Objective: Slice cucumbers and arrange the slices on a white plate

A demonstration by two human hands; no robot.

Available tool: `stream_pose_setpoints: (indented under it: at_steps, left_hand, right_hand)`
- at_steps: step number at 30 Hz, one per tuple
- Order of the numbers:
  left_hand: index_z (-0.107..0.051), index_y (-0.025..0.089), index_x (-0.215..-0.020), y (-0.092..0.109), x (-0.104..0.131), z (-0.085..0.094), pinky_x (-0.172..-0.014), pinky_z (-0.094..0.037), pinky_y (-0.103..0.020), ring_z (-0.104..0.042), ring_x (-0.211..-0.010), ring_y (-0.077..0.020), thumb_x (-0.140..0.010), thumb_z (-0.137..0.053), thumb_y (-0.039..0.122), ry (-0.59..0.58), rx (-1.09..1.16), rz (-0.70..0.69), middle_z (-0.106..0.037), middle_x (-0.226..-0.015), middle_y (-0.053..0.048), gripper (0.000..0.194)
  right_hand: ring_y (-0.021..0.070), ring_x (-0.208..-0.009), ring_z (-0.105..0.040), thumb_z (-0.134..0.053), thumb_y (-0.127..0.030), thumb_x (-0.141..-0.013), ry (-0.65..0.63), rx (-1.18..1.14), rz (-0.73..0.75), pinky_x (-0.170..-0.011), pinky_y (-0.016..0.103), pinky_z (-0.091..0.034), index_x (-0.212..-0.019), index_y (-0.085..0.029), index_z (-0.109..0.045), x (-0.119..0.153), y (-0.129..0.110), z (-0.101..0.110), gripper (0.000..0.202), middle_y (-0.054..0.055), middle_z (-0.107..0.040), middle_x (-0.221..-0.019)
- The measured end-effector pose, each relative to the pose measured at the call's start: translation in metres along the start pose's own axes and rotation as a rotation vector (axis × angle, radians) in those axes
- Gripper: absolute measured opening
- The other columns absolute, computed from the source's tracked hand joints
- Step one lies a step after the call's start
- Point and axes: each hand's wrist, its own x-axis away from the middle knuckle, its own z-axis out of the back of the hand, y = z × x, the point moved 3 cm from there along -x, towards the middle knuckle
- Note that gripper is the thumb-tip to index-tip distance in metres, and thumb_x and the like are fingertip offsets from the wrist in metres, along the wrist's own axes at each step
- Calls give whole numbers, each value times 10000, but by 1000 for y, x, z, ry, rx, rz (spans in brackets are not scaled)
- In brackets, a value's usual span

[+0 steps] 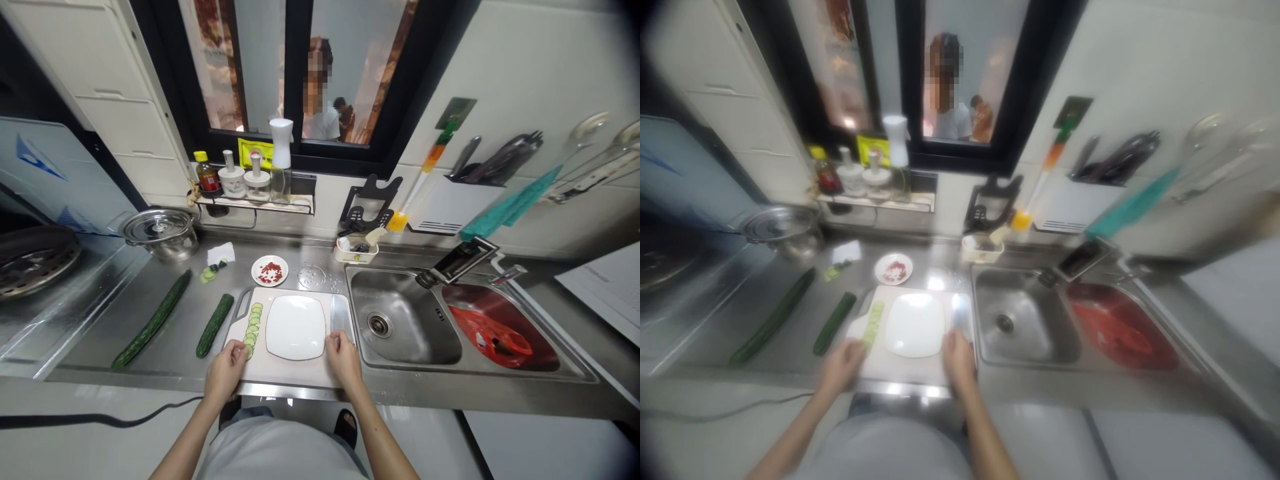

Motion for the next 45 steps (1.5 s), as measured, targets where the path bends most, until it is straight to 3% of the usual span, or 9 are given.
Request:
stream_pose_setpoints:
  at_steps: [5, 13, 24, 28, 33, 39, 42, 45]
  left_hand:
    - [-610, 208, -969, -6, -1, 10, -647, -362, -259, -613, -808, -207, -850, -473, 432, 55, -180, -18, -665, -870, -54, 288]
    - [-629, 220, -986, -7, -2, 1, -694, -380, -294, -611, -900, -238, -825, -509, 451, 33, -299, 0, -673, -975, -62, 306]
    - [-603, 224, -847, -8, 0, -6, -605, -336, -243, -600, -752, -199, -815, -509, 400, 57, -154, 37, -654, -785, -21, 203]
    - [-594, 221, -794, -3, 2, -6, -570, -338, -227, -559, -626, -167, -793, -535, 445, 69, 20, 16, -620, -670, 7, 231]
    - [-587, 191, -750, 23, -4, 1, -561, -372, -221, -549, -611, -152, -689, -626, 538, 59, 365, -35, -613, -654, 0, 354]
    - [-575, 183, -718, 83, -16, 17, -581, -385, -222, -519, -626, -137, -681, -658, 484, -40, 503, -193, -578, -641, 6, 314]
    - [-589, 182, -741, 109, -20, 25, -616, -400, -225, -527, -662, -135, -696, -662, 446, -91, 499, -280, -594, -698, -1, 278]
    - [-602, 183, -749, 126, -21, 30, -627, -407, -227, -528, -675, -137, -703, -655, 420, -119, 488, -342, -598, -720, -6, 247]
  right_hand:
    - [147, -567, -507, -382, -359, -886, 40, -56, 42, -554, 245, -292, -816, -205, -602, 4, 0, -2, 277, 1, -586, -636]
    - [148, -569, -502, -385, -340, -876, 28, -100, 65, -552, 245, -293, -754, -208, -578, 6, -9, -1, 264, -3, -564, -609]
    - [157, -599, -522, -352, -358, -890, 14, -94, 93, -577, 251, -322, -748, -214, -567, 7, -8, -4, 295, 16, -590, -646]
    - [159, -607, -525, -350, -367, -896, 25, -116, 115, -585, 251, -333, -765, -216, -575, 7, -10, -2, 300, 18, -592, -656]
    - [154, -610, -525, -377, -372, -894, 31, -148, 140, -590, 246, -342, -783, -209, -586, 3, -17, 0, 288, 11, -590, -658]
    - [148, -699, -565, -439, -355, -879, -34, -240, 255, -635, 236, -399, -923, -188, -621, -8, -51, 12, 251, 33, -643, -791]
    - [143, -751, -576, -473, -320, -881, -76, -267, 405, -706, 248, -437, -990, -196, -636, -10, -78, 24, 232, 37, -643, -876]
    - [170, -935, -562, -488, -276, -891, -73, -273, 587, -838, 295, -441, -1026, -221, -635, -10, -103, 35, 208, 51, -617, -989]
